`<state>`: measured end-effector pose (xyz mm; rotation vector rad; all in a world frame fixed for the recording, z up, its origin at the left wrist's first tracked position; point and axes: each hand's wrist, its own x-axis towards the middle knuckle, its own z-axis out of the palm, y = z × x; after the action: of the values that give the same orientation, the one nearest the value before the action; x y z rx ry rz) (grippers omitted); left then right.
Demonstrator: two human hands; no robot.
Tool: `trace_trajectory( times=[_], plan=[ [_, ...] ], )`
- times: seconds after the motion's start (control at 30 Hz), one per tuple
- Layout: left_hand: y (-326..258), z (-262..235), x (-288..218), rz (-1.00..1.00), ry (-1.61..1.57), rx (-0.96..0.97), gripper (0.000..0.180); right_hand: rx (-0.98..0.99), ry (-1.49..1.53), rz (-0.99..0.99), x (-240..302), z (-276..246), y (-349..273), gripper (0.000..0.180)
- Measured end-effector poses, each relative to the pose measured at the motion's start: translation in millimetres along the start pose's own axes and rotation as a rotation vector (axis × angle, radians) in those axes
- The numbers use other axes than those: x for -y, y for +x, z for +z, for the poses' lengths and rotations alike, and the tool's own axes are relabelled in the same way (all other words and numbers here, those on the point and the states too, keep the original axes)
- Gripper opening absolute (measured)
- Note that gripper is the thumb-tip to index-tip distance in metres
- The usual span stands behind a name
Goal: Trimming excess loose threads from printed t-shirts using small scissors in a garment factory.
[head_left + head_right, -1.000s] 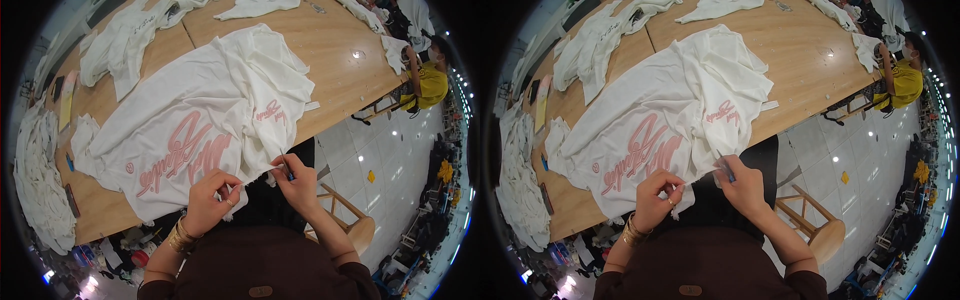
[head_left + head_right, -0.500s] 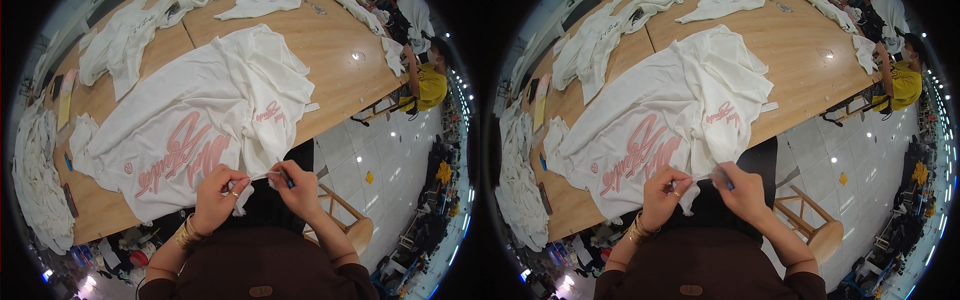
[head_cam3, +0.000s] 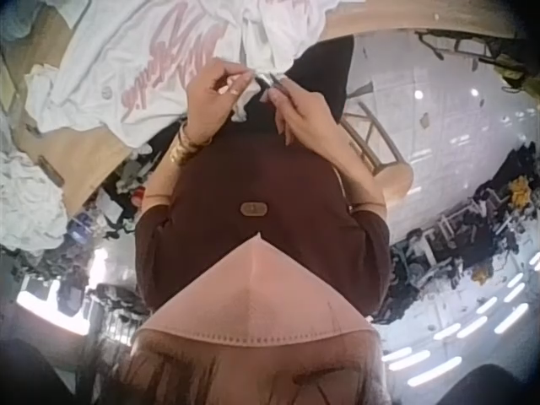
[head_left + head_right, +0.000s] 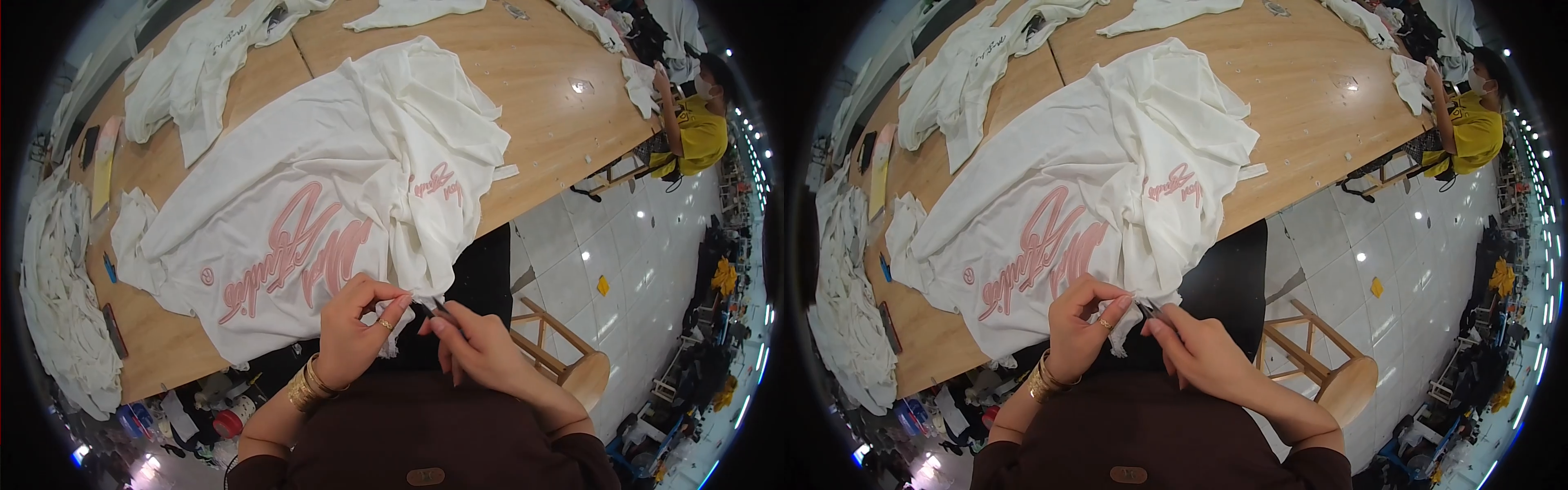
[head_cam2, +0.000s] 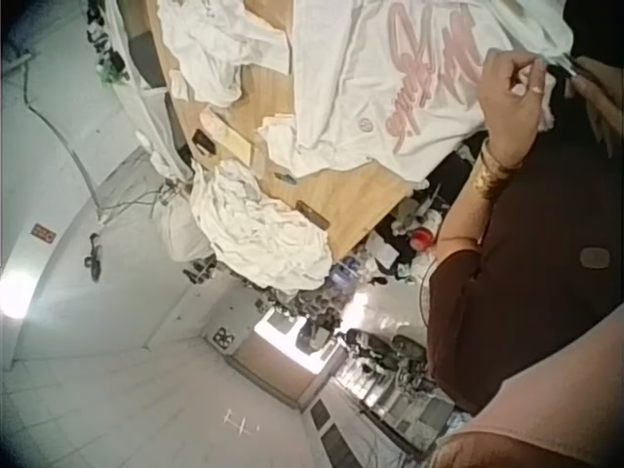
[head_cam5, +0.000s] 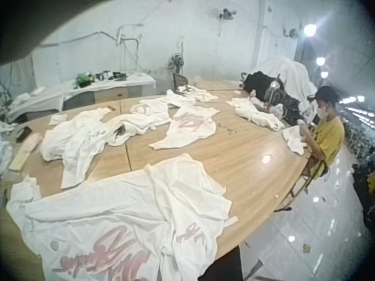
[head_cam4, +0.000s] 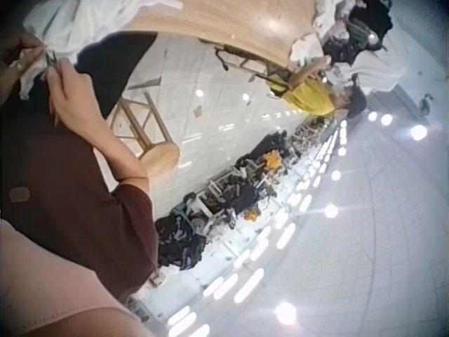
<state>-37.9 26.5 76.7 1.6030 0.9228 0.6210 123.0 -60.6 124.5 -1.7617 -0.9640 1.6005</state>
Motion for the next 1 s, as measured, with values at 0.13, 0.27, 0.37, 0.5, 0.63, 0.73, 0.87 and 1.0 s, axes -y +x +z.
trace_trajectory(
  times=[0.13, 0.27, 0.37, 0.5, 0.63, 0.73, 0.87, 1.0],
  plan=[
    [0, 0, 3, -0.096, -0.105, 0.033, 0.008, 0.082, 0.014, 0.024, -5, 2, 5, 0.023],
    [-1, 0, 7, -0.142, -0.152, 0.036, 0.009, 0.073, 0.017, 0.032, -6, 3, 9, 0.024],
    [-2, 1, 8, -0.155, -0.166, 0.039, 0.009, 0.068, 0.032, 0.030, -7, 3, 8, 0.024],
    [-3, 1, 7, -0.103, -0.127, 0.030, 0.009, 0.073, 0.049, 0.038, -8, 4, 9, 0.025],
    [-1, -1, 0, -0.017, 0.000, 0.027, 0.009, 0.007, 0.006, -0.013, -11, 9, 10, 0.026],
    [-2, 1, 1, 0.004, 0.019, 0.009, 0.009, -0.041, 0.005, -0.061, -13, 9, 11, 0.028],
    [0, 3, -1, 0.031, 0.035, 0.006, 0.008, -0.052, 0.134, -0.174, -38, 15, 20, 0.037],
    [-2, 4, 1, 0.017, -0.003, 0.016, 0.007, -0.157, 0.223, -0.035, -37, 9, 26, 0.040]
  ],
)
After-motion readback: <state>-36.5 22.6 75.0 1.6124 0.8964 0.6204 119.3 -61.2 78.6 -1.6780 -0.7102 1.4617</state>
